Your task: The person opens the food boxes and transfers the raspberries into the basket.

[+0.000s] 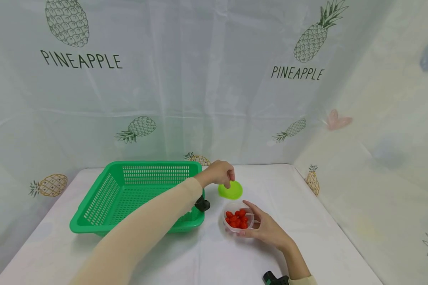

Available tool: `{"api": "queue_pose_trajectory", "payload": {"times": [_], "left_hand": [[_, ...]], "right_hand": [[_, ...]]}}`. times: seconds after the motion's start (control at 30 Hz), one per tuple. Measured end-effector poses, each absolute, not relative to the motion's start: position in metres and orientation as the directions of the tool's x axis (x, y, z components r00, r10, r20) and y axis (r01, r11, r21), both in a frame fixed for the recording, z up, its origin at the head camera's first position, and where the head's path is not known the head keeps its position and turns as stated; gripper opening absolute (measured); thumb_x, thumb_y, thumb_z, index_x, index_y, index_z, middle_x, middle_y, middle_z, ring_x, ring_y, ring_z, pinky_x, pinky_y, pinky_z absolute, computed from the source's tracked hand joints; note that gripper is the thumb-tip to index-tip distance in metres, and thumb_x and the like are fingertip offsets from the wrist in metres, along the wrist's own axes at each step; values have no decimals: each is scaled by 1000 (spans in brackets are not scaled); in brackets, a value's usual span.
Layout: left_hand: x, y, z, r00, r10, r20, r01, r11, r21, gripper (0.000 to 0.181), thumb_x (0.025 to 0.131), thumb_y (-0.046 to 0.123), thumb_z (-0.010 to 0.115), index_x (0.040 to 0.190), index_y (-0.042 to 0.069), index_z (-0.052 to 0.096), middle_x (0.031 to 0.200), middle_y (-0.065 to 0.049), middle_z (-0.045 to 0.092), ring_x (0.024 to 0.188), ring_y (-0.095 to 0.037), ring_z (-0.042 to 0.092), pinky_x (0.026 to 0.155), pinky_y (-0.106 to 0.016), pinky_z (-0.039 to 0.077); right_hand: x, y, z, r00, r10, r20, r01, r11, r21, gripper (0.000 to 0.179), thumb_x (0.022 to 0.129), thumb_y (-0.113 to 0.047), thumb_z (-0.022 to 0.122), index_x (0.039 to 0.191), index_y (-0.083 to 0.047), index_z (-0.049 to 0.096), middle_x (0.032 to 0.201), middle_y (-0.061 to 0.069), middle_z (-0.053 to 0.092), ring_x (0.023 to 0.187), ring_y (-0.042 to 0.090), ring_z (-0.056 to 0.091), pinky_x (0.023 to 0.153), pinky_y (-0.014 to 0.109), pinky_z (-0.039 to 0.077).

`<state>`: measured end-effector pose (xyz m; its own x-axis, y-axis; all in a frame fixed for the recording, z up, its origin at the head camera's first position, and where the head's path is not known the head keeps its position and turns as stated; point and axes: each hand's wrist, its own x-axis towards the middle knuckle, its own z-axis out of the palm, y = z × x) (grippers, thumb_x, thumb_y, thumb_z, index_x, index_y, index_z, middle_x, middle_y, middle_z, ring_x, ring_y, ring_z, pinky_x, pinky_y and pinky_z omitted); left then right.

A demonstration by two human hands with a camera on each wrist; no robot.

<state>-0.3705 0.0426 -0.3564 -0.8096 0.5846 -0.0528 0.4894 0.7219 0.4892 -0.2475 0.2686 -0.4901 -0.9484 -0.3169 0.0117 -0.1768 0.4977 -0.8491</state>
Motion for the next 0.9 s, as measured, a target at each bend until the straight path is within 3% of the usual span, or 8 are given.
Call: {"api": "queue_pose_trajectory", "payload": {"times": [0.47,0.73,0.9], "left_hand": [[-331,41,-341,-715,697,-56,590,645,486,18,89,10,87,95,20,72,89,5,66,87,-12,60,72,-24,52],[-314,37,-349,-730,682,-34,573,639,514,21,88,12,89,101,18,75,98,0,73,91,-10,58,75,-24,52],[-310,38,-363,-742,671,6,575,631,521,21,88,14,88,103,17,75,97,2,73,88,-7,60,76,-23,51]], "right_hand": [[-248,269,-489,-951,-308,-4,-152,481,-864,104,83,-36,92,167,-21,33,151,0,58,130,25,58,97,27,53],[-247,270,-490,-950,-312,-19,-136,470,-872,102,84,-34,92,167,-22,33,155,4,55,131,26,59,97,26,54],[-246,270,-488,-950,-310,-26,-129,470,-873,101,85,-34,92,167,-25,34,155,4,55,126,25,61,95,27,55]]}}
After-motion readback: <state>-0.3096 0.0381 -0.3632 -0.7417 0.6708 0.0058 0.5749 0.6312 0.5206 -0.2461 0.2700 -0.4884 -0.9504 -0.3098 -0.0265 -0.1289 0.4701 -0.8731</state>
